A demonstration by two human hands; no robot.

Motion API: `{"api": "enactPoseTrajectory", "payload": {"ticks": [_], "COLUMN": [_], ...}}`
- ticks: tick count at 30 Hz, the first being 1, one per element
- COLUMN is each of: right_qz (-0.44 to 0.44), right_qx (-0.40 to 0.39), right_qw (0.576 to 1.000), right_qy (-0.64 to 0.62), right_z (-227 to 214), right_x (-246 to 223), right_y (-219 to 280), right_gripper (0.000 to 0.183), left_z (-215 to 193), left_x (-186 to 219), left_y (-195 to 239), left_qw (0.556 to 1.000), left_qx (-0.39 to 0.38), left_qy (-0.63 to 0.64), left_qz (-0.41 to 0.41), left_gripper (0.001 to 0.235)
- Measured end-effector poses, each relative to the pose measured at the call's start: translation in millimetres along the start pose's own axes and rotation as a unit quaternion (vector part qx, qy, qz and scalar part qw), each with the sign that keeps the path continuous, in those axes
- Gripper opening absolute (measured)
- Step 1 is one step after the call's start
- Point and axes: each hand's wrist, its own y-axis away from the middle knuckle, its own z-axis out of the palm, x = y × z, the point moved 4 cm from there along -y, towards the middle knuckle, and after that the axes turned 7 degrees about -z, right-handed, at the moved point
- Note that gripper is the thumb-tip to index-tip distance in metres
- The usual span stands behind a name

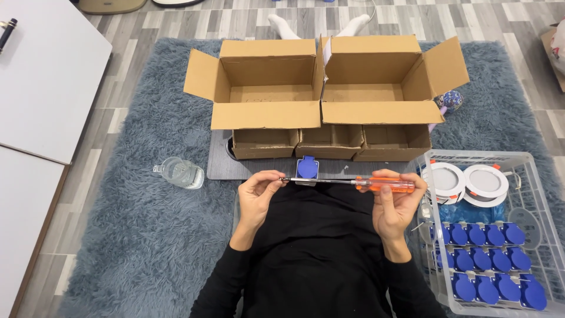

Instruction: Assembling and inspecting small electrical components and LED lights using a screwdriver

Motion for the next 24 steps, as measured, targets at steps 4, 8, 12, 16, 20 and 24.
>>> {"api": "enactPoseTrajectory", "payload": {"ticks": [4,8,12,16,20,24], "right_qz": [-0.005,-0.006,-0.006,0.018,0.054,0.023], "right_qx": [-0.022,-0.031,-0.049,-0.043,-0.041,-0.163], "right_qw": [1.0,0.998,0.996,0.998,0.997,0.981], "right_qy": [0.017,0.046,0.07,0.048,0.039,0.104], "right_z": [2,-2,-14,2,-16,-4], "right_x": [0,4,10,-2,-4,-30], "right_y": [0,2,0,-15,-37,-64], "right_gripper": [0.039,0.043,0.046,0.053,0.071,0.075], "left_z": [-4,-8,-9,-5,17,34], "left_x": [-17,-28,-30,-25,3,37], "left_y": [0,1,-1,1,-5,-11], "left_qw": [0.998,0.992,0.992,0.994,0.99,0.964], "left_qx": [0.021,0.027,0.008,-0.043,-0.087,-0.141], "left_qy": [0.05,0.088,0.073,0.021,-0.048,-0.214], "left_qz": [-0.045,-0.085,-0.104,-0.101,-0.097,0.074], "left_gripper": [0.009,0.01,0.01,0.011,0.017,0.039]}}
